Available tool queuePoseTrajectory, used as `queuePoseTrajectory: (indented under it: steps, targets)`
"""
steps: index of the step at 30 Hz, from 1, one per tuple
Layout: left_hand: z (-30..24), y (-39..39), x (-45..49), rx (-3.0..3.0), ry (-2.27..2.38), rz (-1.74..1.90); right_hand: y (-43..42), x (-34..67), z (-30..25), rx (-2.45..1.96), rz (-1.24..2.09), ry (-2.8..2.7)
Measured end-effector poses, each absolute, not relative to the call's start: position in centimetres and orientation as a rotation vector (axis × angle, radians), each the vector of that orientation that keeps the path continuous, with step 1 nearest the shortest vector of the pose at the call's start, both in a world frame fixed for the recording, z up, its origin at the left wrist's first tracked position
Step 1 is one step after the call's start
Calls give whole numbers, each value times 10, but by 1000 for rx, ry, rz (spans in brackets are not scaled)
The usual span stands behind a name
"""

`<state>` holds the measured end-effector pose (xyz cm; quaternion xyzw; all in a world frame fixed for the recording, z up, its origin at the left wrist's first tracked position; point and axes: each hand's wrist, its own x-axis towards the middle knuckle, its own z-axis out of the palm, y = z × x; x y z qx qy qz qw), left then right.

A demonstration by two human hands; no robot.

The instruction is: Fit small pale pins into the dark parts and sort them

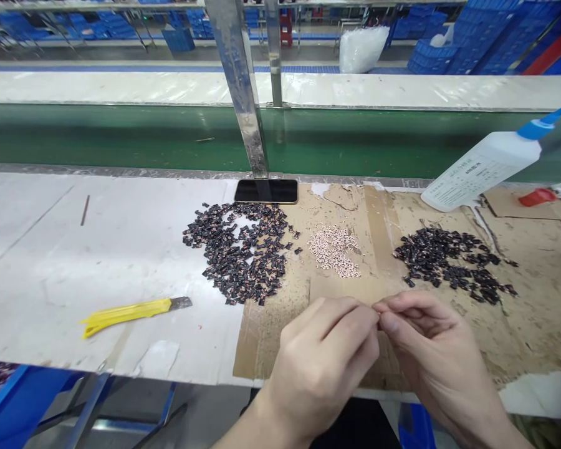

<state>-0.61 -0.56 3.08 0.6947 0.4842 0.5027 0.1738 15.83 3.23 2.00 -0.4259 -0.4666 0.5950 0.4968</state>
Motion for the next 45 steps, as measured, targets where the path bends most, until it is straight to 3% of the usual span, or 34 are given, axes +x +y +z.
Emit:
queuePoseTrajectory:
  steps: [10, 24, 32, 45]
  targets:
    - [38, -8, -8, 1278, 1251, 1350, 27, 163, 32, -992, 1142, -1633]
    - [28, -20, -8, 1359, 1254, 1236, 19, 168, 31, -1032, 1111, -1762]
    - [14, -35, -23, 1093, 1388, 1202, 11, 202, 3, -1295, 753, -1980]
    - [11, -36, -29, 1215, 1589, 1247, 15, 187, 1, -1138, 414, -2307]
